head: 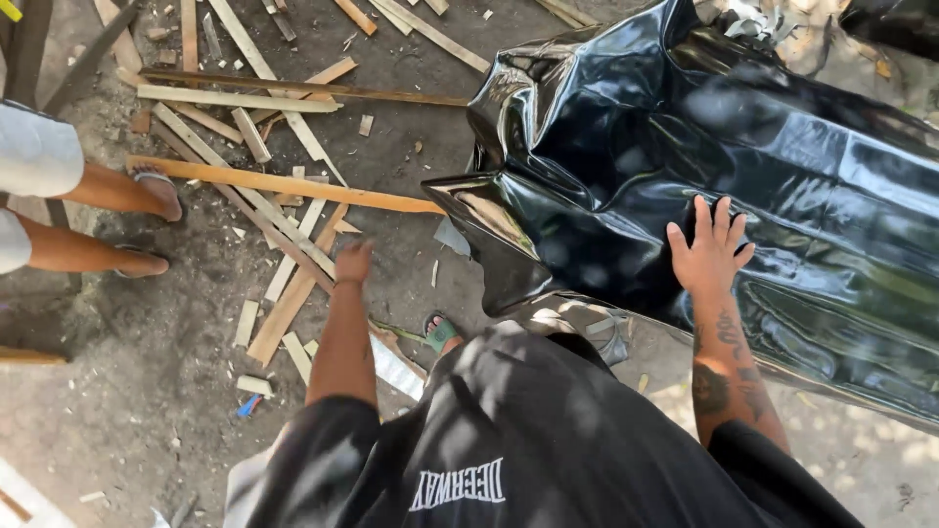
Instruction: Spreading and aligning a large black vinyl upholstery sheet over a metal furniture frame.
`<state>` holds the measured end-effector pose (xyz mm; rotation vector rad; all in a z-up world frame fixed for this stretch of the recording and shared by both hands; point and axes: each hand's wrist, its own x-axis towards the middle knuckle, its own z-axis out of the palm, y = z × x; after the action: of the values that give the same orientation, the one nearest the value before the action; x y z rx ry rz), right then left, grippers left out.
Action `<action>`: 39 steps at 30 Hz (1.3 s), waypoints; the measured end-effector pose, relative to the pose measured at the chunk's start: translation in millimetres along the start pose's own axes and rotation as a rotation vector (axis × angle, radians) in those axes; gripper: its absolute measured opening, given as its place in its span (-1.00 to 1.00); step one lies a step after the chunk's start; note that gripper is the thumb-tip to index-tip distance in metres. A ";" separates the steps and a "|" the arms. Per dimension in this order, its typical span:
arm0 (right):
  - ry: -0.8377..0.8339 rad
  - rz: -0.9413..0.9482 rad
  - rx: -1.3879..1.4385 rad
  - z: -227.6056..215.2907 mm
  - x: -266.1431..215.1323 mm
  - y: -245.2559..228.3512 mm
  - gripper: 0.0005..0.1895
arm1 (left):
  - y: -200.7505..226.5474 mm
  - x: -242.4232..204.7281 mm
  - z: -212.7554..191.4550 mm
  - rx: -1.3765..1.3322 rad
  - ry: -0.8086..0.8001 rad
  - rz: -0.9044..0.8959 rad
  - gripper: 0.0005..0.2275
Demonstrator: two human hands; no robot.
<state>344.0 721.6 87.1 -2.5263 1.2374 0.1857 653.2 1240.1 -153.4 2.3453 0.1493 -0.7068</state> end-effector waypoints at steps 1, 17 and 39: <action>0.000 0.008 0.006 -2.5 0.3 -4.9 -0.21 | 27.7 12.9 5.1 0.008 -0.003 0.005 -0.51; -0.025 0.062 -0.050 -2.8 1.2 -9.9 -0.19 | 196.8 -18.0 8.7 -0.242 -0.545 -0.118 -0.30; 0.102 -0.042 -0.045 5.0 -3.3 -8.5 -0.21 | 323.7 3.1 66.7 -0.057 0.081 0.179 -0.43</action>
<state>348.8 730.7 85.2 -2.6273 1.2295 0.0765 718.3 949.3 -10.5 2.2990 -0.0050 -0.5136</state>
